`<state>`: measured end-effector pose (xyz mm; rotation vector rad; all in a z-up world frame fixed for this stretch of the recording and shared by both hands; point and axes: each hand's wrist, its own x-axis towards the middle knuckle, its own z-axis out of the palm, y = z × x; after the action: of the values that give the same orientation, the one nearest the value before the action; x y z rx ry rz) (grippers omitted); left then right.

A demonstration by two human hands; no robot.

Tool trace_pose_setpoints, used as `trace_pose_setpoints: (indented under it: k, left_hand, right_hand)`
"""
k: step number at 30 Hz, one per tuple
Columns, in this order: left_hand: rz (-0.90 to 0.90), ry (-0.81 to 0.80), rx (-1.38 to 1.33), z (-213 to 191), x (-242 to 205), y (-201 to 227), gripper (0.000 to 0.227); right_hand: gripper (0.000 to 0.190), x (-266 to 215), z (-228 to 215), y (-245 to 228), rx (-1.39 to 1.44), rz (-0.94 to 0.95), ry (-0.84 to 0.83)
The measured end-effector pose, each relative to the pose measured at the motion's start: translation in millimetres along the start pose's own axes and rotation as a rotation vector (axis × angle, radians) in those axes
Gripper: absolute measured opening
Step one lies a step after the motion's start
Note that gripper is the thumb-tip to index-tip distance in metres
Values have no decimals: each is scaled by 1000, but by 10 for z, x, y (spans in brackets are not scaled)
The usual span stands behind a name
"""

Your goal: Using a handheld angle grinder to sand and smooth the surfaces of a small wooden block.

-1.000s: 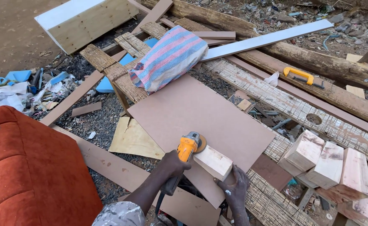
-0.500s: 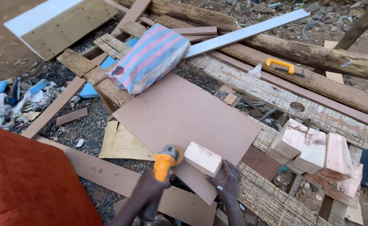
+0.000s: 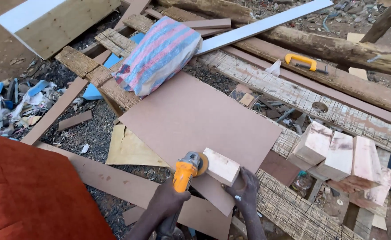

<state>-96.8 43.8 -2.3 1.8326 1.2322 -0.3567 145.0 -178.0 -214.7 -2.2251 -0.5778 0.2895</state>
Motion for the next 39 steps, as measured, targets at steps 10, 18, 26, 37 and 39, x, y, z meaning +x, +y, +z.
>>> trace_pose_setpoints:
  k: [10, 18, 26, 37, 39]
  left_hand:
    - [73, -13, 127, -168, 275, -2, 61]
    - [116, 24, 136, -72, 463, 217, 72]
    - [76, 18, 131, 52, 604, 44, 74]
    - [66, 12, 73, 75, 501, -90, 74]
    - [93, 95, 59, 18, 568, 100, 70]
  right_hand:
    - [127, 51, -11, 35, -38, -41, 36]
    - [121, 9, -48, -13, 12, -80, 41]
    - [122, 43, -27, 42, -7, -89, 42]
    - [125, 33, -11, 94, -25, -74, 45]
    - [124, 50, -25, 43, -33, -56, 25]
